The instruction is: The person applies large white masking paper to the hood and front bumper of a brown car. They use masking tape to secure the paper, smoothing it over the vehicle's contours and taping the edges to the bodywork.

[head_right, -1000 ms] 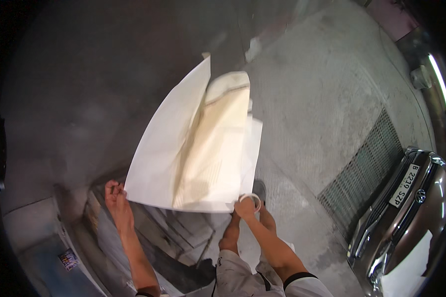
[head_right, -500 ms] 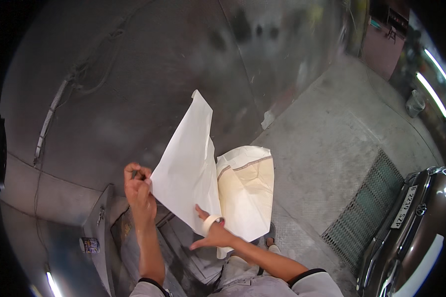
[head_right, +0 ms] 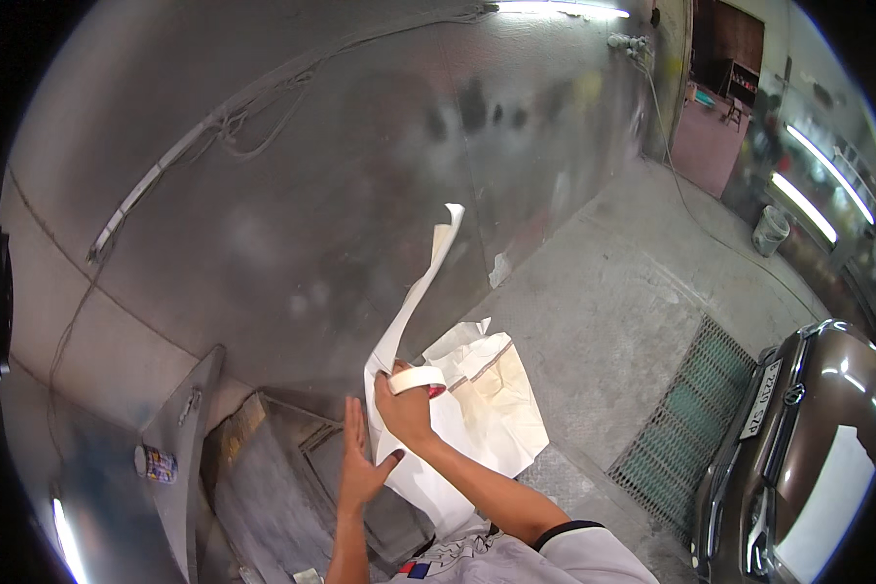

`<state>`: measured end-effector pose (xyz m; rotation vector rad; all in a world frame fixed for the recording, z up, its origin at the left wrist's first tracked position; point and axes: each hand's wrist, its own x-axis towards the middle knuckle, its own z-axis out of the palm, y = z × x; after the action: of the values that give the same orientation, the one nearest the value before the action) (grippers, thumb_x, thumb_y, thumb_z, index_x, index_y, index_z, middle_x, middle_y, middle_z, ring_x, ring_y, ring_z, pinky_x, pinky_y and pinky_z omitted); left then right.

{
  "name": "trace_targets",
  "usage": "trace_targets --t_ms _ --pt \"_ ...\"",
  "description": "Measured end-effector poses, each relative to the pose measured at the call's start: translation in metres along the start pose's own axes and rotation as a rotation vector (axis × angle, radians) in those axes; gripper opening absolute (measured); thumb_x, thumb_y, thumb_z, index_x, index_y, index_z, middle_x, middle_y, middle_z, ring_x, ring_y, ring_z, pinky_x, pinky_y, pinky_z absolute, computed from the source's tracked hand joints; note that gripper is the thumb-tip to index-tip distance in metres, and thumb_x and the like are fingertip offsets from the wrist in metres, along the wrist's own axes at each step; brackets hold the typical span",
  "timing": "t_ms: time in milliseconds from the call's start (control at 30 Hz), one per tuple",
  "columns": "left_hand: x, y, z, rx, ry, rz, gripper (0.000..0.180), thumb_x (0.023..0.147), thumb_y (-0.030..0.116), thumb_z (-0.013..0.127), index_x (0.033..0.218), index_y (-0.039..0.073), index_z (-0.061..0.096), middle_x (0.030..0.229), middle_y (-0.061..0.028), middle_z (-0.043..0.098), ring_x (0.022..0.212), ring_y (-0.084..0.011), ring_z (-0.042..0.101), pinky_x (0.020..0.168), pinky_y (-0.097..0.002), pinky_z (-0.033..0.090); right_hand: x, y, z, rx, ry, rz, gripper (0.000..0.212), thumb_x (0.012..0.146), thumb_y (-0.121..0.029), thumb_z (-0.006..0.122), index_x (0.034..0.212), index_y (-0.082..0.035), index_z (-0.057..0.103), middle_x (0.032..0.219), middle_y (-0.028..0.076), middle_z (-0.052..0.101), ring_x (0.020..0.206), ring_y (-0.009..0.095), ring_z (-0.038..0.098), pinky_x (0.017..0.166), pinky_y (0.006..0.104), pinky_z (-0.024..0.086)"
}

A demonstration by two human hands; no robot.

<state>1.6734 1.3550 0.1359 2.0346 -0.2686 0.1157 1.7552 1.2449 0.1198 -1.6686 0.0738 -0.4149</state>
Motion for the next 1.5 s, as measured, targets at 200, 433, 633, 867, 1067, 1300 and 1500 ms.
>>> trace_targets --t_ms 200,433,633,867,1067,1300,1500 --pt "-0.019 -0.007 -0.029 -0.085 0.202 -0.009 0.048 0.093 0.011 0.058 0.137 -0.002 0.044 0.124 -0.0193 0.060 0.114 -0.0312 0.058 0.098 -0.0373 0.045 -0.040 -0.089 0.015 0.153 -0.186 -0.343 0.035 0.090 -0.008 0.056 0.124 -0.002 0.060 0.123 0.018 0.060 0.109 0.031 0.060 0.091 0.0363 0.048" --pt "0.008 0.036 -0.118 -0.910 0.286 -0.322 0.033 0.098 0.022 0.056 0.114 -0.007 0.057 0.106 -0.0156 0.066 0.096 -0.0227 0.067 0.081 -0.0348 0.055 -0.026 -0.088 -0.043 0.275 -0.186 -0.129 0.054 0.095 -0.015 0.060 0.143 -0.001 0.041 0.138 0.018 0.051 0.124 0.030 0.052 0.103 0.0383 0.043" --pt "-0.001 0.080 -0.183 -0.849 0.056 -0.303 0.041 0.092 0.022 0.064 0.120 -0.006 0.057 0.111 -0.0175 0.065 0.098 -0.0249 0.067 0.083 -0.0359 0.055 0.009 -0.060 -0.091 -0.284 0.142 -0.378 0.087 0.085 -0.027 0.075 0.151 -0.003 0.024 0.156 0.021 0.024 0.143 0.035 0.028 0.115 0.0425 0.026" --pt "0.012 0.147 -0.207 -0.963 0.030 -0.371 0.043 0.093 0.030 0.062 0.123 -0.001 0.057 0.111 -0.0155 0.066 0.094 -0.0236 0.068 0.080 -0.0355 0.057 0.006 0.072 -0.155 0.282 0.204 0.297 0.086 0.084 -0.016 0.073 0.153 -0.005 0.023 0.156 0.018 0.027 0.139 0.033 0.036 0.109 0.0416 0.035" --pt "0.017 0.224 -0.176 -0.948 -0.029 -0.273 0.041 0.096 0.033 0.057 0.124 0.002 0.057 0.109 -0.0142 0.067 0.092 -0.0217 0.069 0.078 -0.0343 0.059 -0.012 0.159 -0.175 0.304 -0.046 0.425 0.062 0.087 -0.013 0.071 0.138 -0.003 0.038 0.133 0.012 0.044 0.120 0.026 0.048 0.096 0.0360 0.042" --pt "0.012 0.234 -0.209 -0.265 0.010 -0.323 0.046 0.096 0.032 0.060 0.119 -0.008 0.057 0.105 -0.0149 0.067 0.090 -0.0203 0.068 0.080 -0.0317 0.056 -0.062 0.179 -0.295 0.822 0.001 0.552 0.037 0.088 -0.013 0.070 0.119 0.001 0.055 0.107 0.005 0.061 0.096 0.021 0.060 0.082 0.0350 0.048" --pt "0.007 0.174 -0.141 -0.270 -0.030 -0.379 0.037 0.096 0.024 0.062 0.116 -0.007 0.059 0.106 -0.0114 0.067 0.091 -0.0167 0.067 0.080 -0.0286 0.054 -0.193 0.093 -0.507 0.620 0.111 0.388 0.036 0.088 -0.021 0.072 0.112 0.003 0.060 0.100 0.006 0.065 0.092 0.017 0.060 0.083 0.0329 0.046"
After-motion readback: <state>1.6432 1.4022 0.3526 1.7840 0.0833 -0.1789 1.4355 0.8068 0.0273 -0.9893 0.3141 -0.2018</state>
